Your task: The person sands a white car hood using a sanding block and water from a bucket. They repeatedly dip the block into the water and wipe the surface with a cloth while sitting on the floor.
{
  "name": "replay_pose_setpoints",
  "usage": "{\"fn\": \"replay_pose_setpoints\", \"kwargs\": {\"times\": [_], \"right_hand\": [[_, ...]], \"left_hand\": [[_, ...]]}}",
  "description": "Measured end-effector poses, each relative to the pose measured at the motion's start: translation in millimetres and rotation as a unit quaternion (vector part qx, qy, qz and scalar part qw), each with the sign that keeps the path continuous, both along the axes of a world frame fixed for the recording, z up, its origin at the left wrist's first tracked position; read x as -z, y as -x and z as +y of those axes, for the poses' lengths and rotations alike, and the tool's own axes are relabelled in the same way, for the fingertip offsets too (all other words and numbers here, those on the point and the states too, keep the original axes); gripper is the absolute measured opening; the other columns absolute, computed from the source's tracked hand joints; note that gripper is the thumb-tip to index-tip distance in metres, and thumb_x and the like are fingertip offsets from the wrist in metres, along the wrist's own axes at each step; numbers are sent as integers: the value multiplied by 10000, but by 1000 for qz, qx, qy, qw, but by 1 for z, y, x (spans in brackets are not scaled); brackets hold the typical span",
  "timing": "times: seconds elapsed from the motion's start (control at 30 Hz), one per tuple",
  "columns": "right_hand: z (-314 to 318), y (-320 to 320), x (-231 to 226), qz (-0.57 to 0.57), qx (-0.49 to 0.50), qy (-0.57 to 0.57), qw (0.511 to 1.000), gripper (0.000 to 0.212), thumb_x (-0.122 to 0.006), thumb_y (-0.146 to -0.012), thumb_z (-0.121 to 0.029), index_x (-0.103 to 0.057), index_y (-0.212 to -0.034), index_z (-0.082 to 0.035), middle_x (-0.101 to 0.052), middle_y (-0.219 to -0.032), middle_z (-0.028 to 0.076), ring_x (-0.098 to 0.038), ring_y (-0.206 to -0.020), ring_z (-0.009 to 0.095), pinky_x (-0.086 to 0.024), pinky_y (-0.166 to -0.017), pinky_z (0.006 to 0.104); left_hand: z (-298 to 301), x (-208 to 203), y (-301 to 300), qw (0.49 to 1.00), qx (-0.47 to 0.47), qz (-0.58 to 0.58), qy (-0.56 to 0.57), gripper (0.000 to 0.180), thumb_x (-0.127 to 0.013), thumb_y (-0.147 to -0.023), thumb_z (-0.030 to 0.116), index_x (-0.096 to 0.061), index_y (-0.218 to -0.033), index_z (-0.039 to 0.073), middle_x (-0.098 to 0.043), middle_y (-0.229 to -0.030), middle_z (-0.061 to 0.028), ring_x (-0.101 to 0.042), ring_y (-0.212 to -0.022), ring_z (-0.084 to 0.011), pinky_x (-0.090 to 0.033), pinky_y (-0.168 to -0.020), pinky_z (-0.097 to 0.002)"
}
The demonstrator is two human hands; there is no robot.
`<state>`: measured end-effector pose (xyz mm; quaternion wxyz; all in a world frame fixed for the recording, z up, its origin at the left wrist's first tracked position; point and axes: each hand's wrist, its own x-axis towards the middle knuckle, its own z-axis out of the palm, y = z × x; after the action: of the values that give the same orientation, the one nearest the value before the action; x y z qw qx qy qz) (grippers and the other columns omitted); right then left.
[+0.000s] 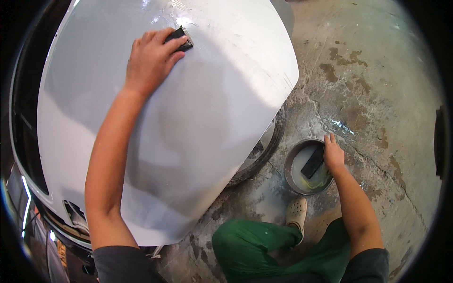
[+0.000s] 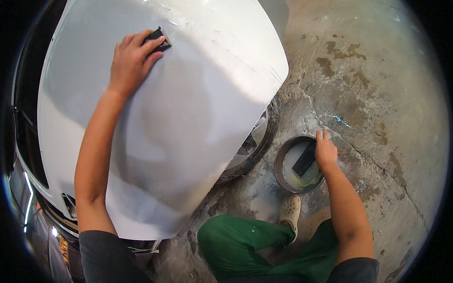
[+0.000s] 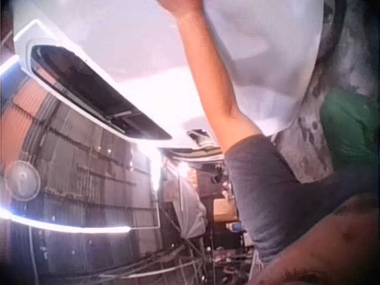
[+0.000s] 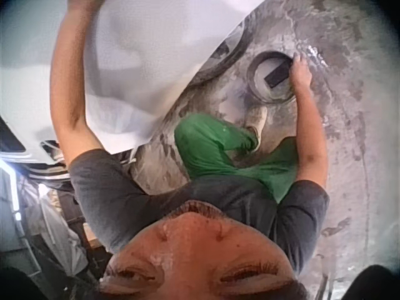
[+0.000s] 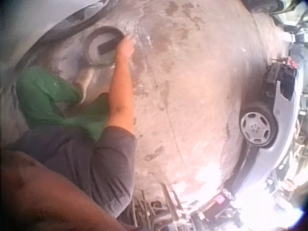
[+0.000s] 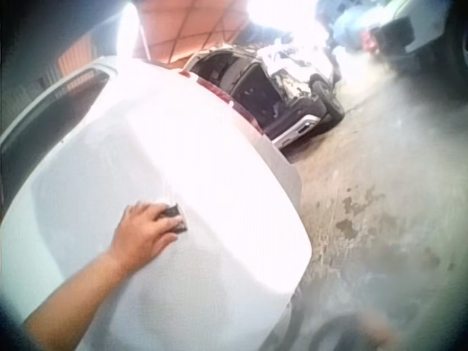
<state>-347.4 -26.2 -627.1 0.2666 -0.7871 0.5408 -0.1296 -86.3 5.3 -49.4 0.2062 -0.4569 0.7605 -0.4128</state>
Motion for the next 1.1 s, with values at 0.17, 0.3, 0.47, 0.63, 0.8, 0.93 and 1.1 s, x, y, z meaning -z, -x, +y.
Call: {"fn": "replay_pose_setpoints", "kwargs": {"times": [0.17,0.3,0.47,0.63,0.8,0.93,1.1], "right_hand": [[-7,8,1,10,-8,6,1000,567,-557,-933,-12,-514,-1490,-110,-398,-1640,167,-678,-1182,381,-589,-934,509],[-9,3,-5,-8,-11,4,1000,560,-556,-929,-10,-528,-1480,-108,-411,-1633,167,-678,-1189,368,-592,-931,504],[-8,7,-13,4,-23,-5,1000,548,-551,-933,-6,-537,-1469,-120,-402,-1638,166,-664,-1220,362,-593,-939,502],[-10,10,-8,-2,-23,0,1000,574,-569,-919,2,-532,-1478,-124,-393,-1644,167,-666,-1216,368,-589,-950,507],[0,2,-21,-11,-40,-6,999,561,-543,-936,-9,-530,-1485,-125,-394,-1644,167,-666,-1212,385,-584,-960,507],[-11,12,-8,11,-17,-5,1000,543,-532,-947,-18,-536,-1480,-125,-402,-1640,166,-670,-1208,387,-586,-956,501],[-8,-1,-13,-2,-35,-18,999,538,-533,-958,-32,-529,-1487,-129,-383,-1656,157,-671,-1211,386,-586,-954,505]], "left_hand": [[141,134,-55,982,17,-69,-176,283,-675,-920,196,-727,-1190,261,-678,-1256,4,-631,-1118,-196,-478,-946,-399],[78,68,-56,977,111,-96,-152,246,-689,-920,196,-756,-1150,249,-704,-1239,-35,-645,-1109,-216,-483,-966,-422],[25,29,4,1000,15,23,14,283,-639,-914,173,-729,-1173,240,-720,-1149,-10,-663,-1067,-207,-486,-952,-383],[143,108,-37,968,34,-97,-231,240,-674,-906,191,-757,-1123,247,-682,-1258,25,-626,-1101,-179,-480,-965,-365],[7,-12,-17,999,29,-9,-20,312,-716,-917,194,-725,-1228,214,-674,-1296,-37,-595,-1151,-249,-465,-956,-413],[79,47,-26,995,-14,5,94,403,-767,-895,229,-711,-1292,269,-653,-1313,-37,-590,-1125,-294,-442,-941,-447],[300,89,-81,993,-75,-28,85,476,-832,-812,310,-722,-1276,305,-635,-1364,8,-553,-1107,-228,-437,-903,-409]]}}
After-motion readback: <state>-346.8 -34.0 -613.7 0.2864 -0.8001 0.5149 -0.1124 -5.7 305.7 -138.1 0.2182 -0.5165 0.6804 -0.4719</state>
